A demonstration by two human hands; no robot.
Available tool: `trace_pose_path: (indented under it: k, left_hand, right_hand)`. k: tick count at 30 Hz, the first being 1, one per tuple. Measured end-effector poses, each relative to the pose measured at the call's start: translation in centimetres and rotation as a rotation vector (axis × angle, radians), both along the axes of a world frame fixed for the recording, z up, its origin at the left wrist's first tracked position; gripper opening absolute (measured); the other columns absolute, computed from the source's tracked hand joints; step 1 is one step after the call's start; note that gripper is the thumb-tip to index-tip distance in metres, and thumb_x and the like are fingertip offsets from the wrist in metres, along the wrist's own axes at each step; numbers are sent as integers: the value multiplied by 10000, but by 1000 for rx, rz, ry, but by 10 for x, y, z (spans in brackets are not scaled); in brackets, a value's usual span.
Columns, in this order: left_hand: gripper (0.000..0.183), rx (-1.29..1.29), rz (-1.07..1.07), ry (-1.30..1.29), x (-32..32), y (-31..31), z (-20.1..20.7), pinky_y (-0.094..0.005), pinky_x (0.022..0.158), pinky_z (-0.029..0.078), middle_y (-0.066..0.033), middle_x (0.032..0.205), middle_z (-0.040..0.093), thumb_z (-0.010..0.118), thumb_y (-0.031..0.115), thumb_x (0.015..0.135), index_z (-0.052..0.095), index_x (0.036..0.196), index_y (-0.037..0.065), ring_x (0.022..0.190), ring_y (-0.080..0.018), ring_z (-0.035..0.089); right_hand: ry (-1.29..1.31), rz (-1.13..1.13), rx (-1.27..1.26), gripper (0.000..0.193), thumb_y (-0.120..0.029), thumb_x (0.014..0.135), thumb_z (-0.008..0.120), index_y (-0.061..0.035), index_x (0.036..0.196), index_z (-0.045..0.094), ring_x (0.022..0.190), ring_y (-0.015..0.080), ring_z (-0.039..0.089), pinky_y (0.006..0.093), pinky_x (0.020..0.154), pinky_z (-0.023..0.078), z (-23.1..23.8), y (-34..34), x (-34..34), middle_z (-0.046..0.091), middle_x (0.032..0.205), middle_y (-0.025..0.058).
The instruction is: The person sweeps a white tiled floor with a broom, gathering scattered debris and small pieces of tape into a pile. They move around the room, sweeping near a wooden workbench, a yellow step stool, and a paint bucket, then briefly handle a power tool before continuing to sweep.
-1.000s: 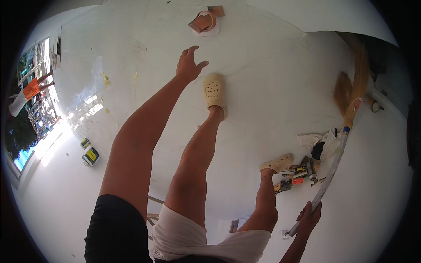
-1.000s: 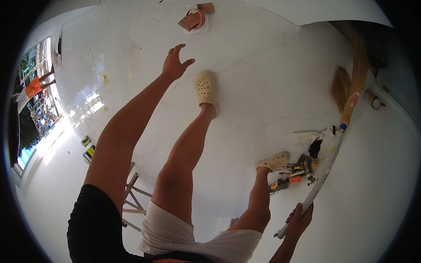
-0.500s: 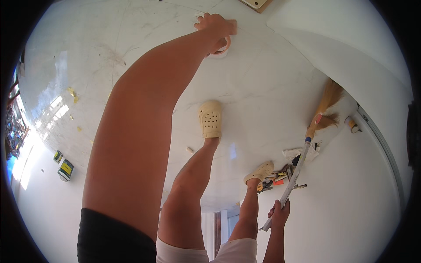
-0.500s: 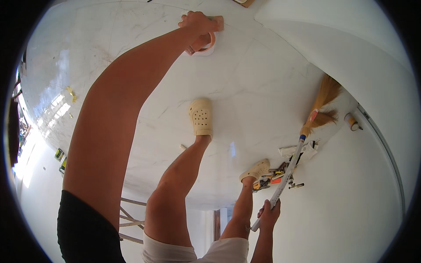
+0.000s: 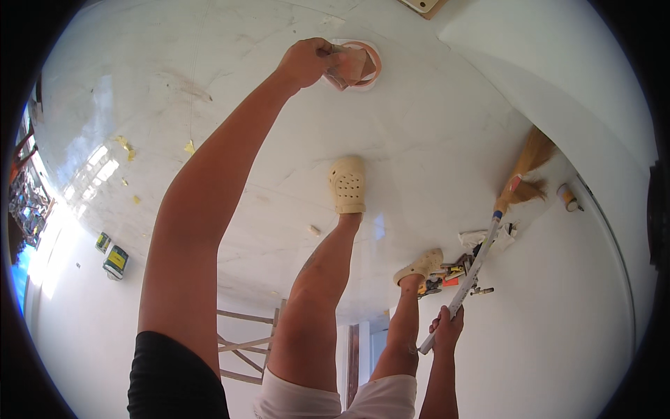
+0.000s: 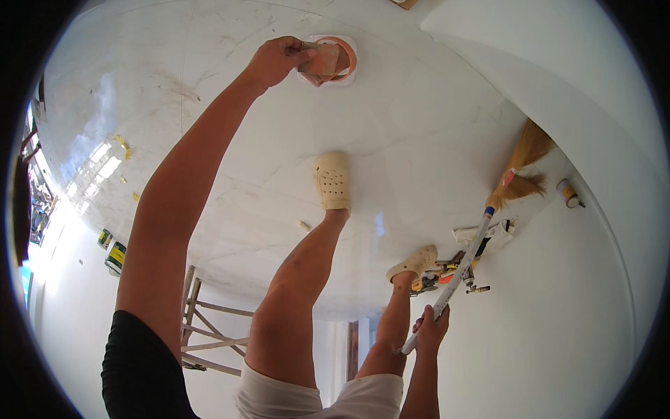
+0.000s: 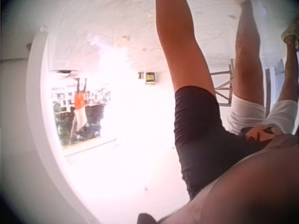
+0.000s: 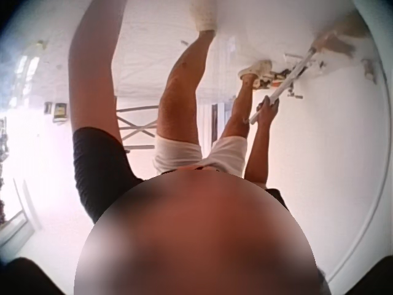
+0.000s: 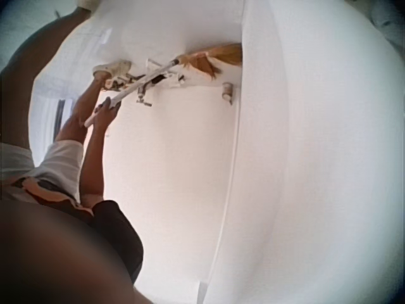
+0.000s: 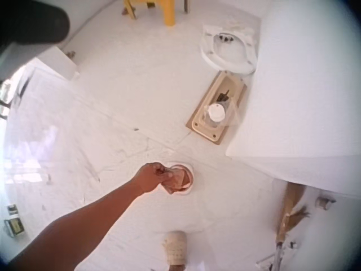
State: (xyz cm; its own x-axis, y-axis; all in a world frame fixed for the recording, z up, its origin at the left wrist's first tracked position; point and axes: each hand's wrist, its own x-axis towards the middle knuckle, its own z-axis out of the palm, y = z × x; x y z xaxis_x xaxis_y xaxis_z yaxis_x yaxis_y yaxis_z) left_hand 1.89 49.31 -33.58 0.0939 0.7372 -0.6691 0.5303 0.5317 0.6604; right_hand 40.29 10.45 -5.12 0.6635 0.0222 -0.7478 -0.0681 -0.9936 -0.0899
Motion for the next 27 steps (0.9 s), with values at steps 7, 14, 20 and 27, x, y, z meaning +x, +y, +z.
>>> trace_pose_path:
  k: [7, 14, 20, 27]
  left_hand:
    - [785, 176, -161, 323, 29, -5, -37, -447, 1041, 492, -109, 1463, 456, 810, 406, 745, 498, 1407, 123, 1349, -304, 445]
    - [1114, -130, -210, 398, 58, 5, -47, -470, 973, 528, -140, 1446, 439, 866, 428, 502, 398, 1464, 113, 1333, -337, 471]
    - [941, -308, -216, 288, 54, -34, -40, -345, 801, 570, -119, 1154, 672, 886, 447, 412, 612, 1219, 49, 1029, -255, 683]
    - [1024, -541, -40, 0, 6, -129, -59, -394, 869, 536, -206, 1206, 631, 921, 488, 489, 553, 1266, -68, 1134, -280, 630]
  right_hand:
    - [32, -16, -23, 415, -83, 939, 551, -50, 1333, 423, 456, 86, 421, 271, 385, 381, -3, 6, 4, 442, 700, 18]
    - [47, -44, -16, 193, -100, 951, 556, -62, 1108, 449, 456, 93, 452, 272, 384, 404, -2, 11, 4, 455, 692, 17]
    - [60, 17, -30, 118, -113, 935, 556, -67, 976, 456, 465, 106, 463, 287, 386, 407, 15, 52, -27, 471, 693, 32]
    - [365, 204, 13, 268, -80, 954, 511, 41, 1186, 454, 482, 103, 519, 296, 412, 493, 58, 108, -123, 508, 664, 35]
